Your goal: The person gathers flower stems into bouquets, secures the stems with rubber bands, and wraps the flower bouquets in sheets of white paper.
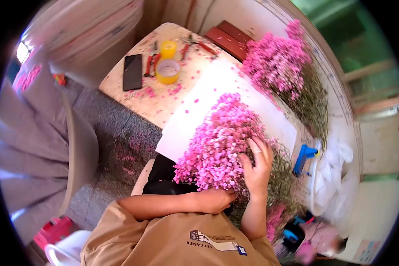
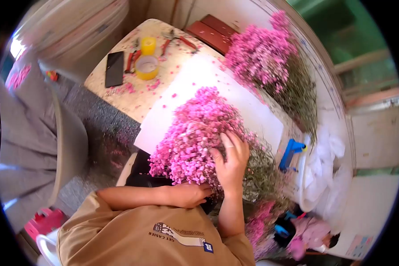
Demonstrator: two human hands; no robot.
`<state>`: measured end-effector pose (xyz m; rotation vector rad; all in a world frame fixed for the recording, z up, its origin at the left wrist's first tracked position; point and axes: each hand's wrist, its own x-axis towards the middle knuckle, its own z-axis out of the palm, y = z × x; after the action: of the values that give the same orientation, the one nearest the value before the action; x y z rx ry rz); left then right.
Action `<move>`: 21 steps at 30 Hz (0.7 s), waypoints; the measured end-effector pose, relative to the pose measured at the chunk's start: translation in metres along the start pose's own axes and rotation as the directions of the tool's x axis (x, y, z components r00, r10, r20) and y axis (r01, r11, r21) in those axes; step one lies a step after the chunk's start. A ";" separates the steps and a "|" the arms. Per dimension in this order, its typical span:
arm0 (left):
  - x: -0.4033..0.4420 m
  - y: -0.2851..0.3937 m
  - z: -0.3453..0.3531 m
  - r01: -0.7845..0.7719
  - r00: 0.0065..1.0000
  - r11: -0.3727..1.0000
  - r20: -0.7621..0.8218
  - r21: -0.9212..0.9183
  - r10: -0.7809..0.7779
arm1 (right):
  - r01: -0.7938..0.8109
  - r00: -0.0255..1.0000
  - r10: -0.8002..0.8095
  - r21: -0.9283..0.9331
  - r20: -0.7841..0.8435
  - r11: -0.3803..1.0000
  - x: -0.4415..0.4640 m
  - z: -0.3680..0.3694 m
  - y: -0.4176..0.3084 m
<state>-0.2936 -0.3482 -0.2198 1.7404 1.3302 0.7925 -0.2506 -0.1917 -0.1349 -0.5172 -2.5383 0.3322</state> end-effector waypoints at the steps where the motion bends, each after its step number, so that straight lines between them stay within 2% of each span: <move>1: -0.003 0.000 -0.001 -0.010 1.000 1.000 -0.026 -0.025 0.010 | 0.027 0.999 -0.026 -0.010 0.036 1.000 0.005 -0.002 0.002; 4: 0.002 -0.002 -0.002 -0.016 1.000 1.000 -0.011 0.002 0.016 | 0.026 0.997 -0.027 0.005 0.070 1.000 0.020 -0.006 0.005; 5: 0.000 -0.003 -0.003 -0.106 0.987 0.993 -0.113 0.044 0.111 | 0.006 0.998 -0.008 0.020 0.067 1.000 0.023 -0.006 0.011; 6: 0.000 -0.004 -0.003 -0.114 0.985 0.993 -0.127 0.038 0.118 | -0.013 0.998 0.010 0.036 0.066 0.999 0.026 -0.006 0.018; 7: -0.001 -0.005 -0.003 -0.131 0.985 0.991 -0.111 0.011 0.131 | -0.136 0.991 0.132 0.150 0.034 0.979 0.028 -0.008 0.025; 8: -0.001 -0.006 -0.004 -0.145 0.985 0.989 -0.098 -0.015 0.143 | -0.303 0.953 0.300 0.168 0.042 0.938 0.028 -0.017 0.029; 10: -0.004 -0.004 -0.008 -0.135 0.988 0.987 -0.081 -0.087 0.129 | -0.248 0.969 0.236 0.257 0.080 0.934 0.031 -0.015 0.031; 11: -0.005 -0.004 -0.008 -0.119 0.991 0.991 -0.068 -0.053 0.116 | -0.196 0.966 0.170 0.121 0.196 0.973 0.027 -0.010 0.034; 12: -0.005 -0.005 -0.009 -0.105 0.993 0.994 -0.056 -0.016 0.104 | -0.107 0.960 0.079 0.089 0.267 0.990 0.029 -0.004 0.025; 16: 0.009 -0.014 -0.018 -0.157 0.982 0.988 -0.102 0.005 0.156 | -0.013 0.960 0.006 0.022 0.281 1.000 0.031 0.015 0.027; 18: 0.020 -0.018 -0.019 -0.138 0.981 0.990 -0.137 0.022 0.139 | -0.226 0.928 0.212 0.010 0.306 0.974 0.040 0.007 0.023; 20: 0.036 -0.028 -0.023 -0.230 0.950 0.959 -0.174 0.167 0.258 | -0.203 0.944 0.209 -0.053 0.256 0.978 0.050 -0.009 0.003; 21: 0.041 -0.023 -0.033 -0.240 0.928 0.910 -0.193 0.339 0.317 | -0.213 0.950 0.213 -0.025 0.229 0.977 0.050 -0.014 -0.003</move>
<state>-0.3214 -0.2985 -0.2228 2.1761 1.4446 1.0308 -0.2836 -0.1714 -0.1001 -0.7976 -2.7091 0.4971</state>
